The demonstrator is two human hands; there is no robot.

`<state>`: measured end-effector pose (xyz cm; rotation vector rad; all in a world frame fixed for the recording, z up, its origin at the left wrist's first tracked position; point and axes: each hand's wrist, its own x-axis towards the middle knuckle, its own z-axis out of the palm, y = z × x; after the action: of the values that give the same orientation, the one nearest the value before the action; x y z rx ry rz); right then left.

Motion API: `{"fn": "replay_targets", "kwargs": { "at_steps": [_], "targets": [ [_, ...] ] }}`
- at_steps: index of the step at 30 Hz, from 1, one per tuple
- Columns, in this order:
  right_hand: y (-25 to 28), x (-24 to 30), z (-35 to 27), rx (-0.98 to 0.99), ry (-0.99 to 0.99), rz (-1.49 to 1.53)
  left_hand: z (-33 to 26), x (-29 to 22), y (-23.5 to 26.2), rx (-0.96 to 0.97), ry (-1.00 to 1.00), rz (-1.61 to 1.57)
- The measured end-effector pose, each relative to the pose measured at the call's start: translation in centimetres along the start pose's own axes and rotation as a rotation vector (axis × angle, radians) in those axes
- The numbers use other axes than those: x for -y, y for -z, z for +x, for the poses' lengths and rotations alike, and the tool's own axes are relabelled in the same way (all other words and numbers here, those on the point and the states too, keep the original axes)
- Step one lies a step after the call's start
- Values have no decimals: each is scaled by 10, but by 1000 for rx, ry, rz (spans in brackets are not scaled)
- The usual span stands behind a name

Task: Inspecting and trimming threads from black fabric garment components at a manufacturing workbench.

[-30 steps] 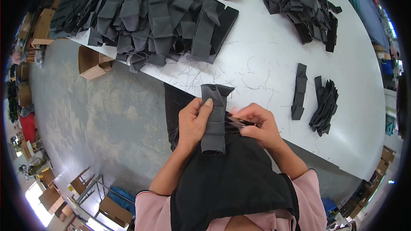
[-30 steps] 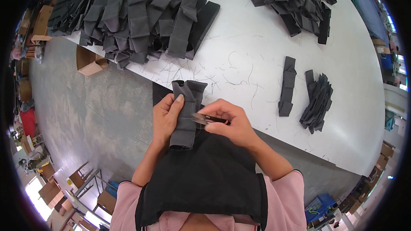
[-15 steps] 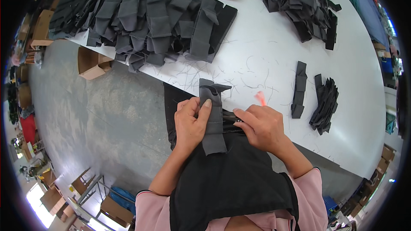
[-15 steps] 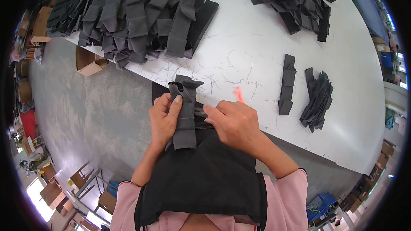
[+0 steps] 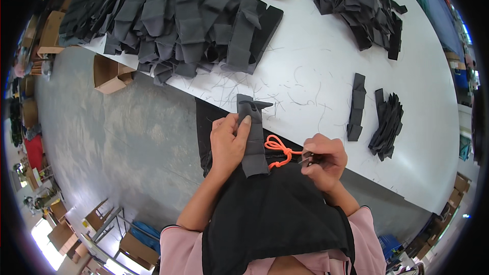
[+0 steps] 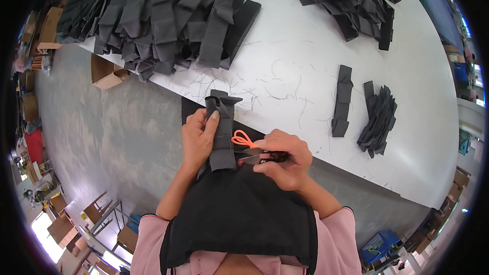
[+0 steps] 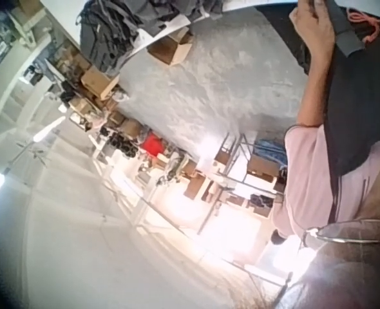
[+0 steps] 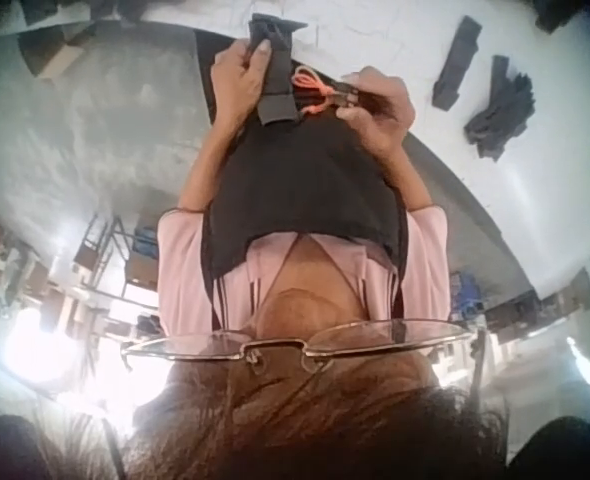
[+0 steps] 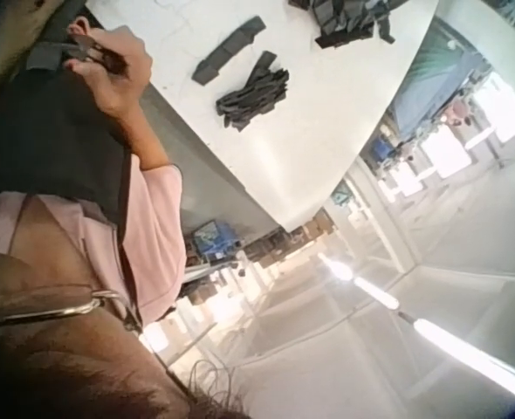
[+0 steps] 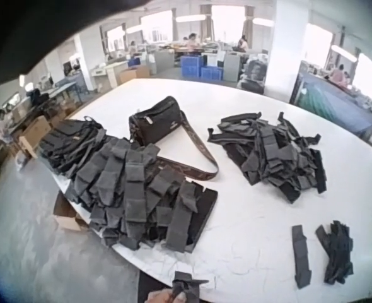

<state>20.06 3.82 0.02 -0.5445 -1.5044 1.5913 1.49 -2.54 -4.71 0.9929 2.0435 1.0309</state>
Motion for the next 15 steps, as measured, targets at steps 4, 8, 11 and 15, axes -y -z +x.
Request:
{"fn": "replay_targets", "kwargs": {
  "at_steps": [4, 8, 11, 15],
  "targets": [
    [1, -8, -6, -81, -361, -302, 2, -8, -1, -39, 1, -136],
    [2, -11, -12, 52, -463, -475, 0, -9, 1, -54, 20, -214],
    [-3, -12, -4, 82, -381, -520, -2, -8, 2, -27, 110, -280],
    [-3, -18, -3, 107, -193, -658, -3, -14, 4, -9, 123, -269]
  ]
}}
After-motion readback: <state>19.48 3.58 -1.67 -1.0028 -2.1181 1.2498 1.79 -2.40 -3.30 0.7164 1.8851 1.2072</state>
